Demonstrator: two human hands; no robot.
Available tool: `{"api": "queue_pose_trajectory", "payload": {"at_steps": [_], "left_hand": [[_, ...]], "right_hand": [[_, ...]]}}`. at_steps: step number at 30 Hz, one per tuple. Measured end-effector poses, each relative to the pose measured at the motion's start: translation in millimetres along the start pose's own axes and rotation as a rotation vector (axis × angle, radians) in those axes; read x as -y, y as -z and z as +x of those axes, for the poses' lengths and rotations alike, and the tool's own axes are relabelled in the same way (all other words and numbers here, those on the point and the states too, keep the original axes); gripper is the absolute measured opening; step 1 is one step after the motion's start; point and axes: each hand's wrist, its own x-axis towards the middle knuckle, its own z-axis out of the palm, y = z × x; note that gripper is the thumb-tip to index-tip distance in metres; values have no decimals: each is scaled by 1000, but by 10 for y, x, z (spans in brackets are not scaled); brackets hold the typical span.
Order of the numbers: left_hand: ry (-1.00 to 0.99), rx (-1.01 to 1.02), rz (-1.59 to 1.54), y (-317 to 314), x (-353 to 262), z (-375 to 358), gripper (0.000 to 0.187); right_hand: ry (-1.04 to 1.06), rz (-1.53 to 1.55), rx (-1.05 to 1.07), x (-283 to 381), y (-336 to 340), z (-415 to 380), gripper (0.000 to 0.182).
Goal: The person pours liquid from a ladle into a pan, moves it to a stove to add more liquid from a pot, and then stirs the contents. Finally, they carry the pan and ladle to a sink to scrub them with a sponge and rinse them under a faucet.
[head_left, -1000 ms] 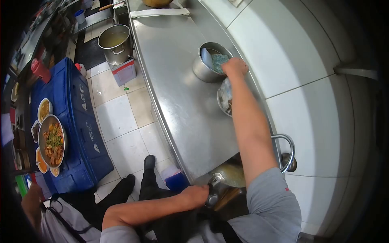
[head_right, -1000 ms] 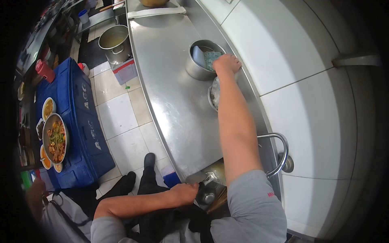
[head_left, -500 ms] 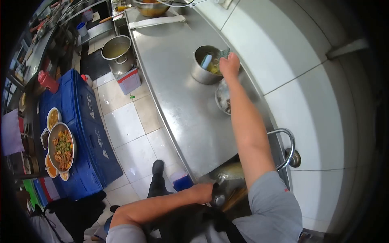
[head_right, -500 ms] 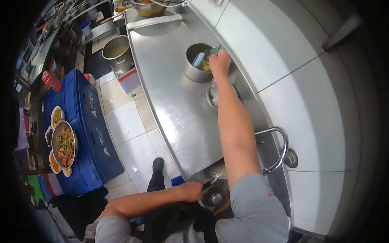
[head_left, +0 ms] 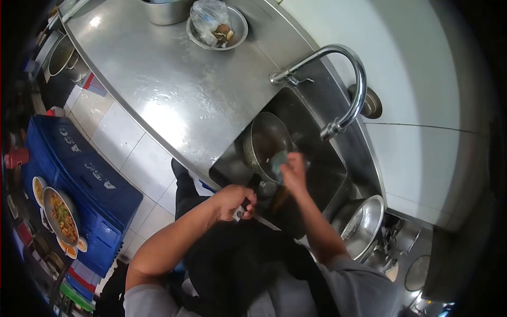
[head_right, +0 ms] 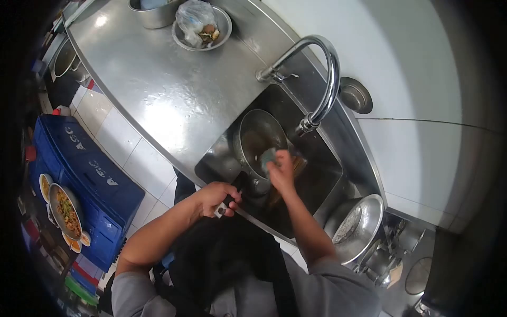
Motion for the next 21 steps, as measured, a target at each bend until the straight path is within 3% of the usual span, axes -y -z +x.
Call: {"api": "queue_pose_trajectory", "payload": {"at_steps": [1,5,7,8,10,12,14,15,17,18,19,21], "left_hand": [[-1,2,-9,-15,32,61,8],[-62,-70,72,-141,251,86,17],[-125,-68,-46,-136,275,84,17],[-97,-49,-68,-149,266,71,17],[-73,-43,-104,-152,209,47,17],[-26,25,-189,-96,147,77,14],[-28,-11,-172,-152,127,13,13],[-56,-40,-142,-163,95,-14,12],[-43,-50,-161,-164,87,-29,12],[-32,-50,-169,-174,75,-25,12],[-41,-45,-168,-174,39,-1,12],[-64,-81,-159,-167,109,-31,13]], "right_hand": [[-226,68,96,-183,-44,24,28],[-314,-185,369,-1149,-221,403,31],[32,-957,493,-1832,-131,619,27],[-257,-444,322,-2144,-68,829,21],[120,-626,156,-1966,-80,1317,13],[311,-704,53,-1280,-379,1705,14],[607,-350,-18,-1076,-928,1911,21],[604,-347,-14,-985,-1048,1890,21],[800,-410,6,-806,-1178,1832,25],[848,-612,133,-771,-1018,1875,27],[857,-615,131,-668,-816,1971,27],[482,-1139,441,-570,-381,1865,26]]}}
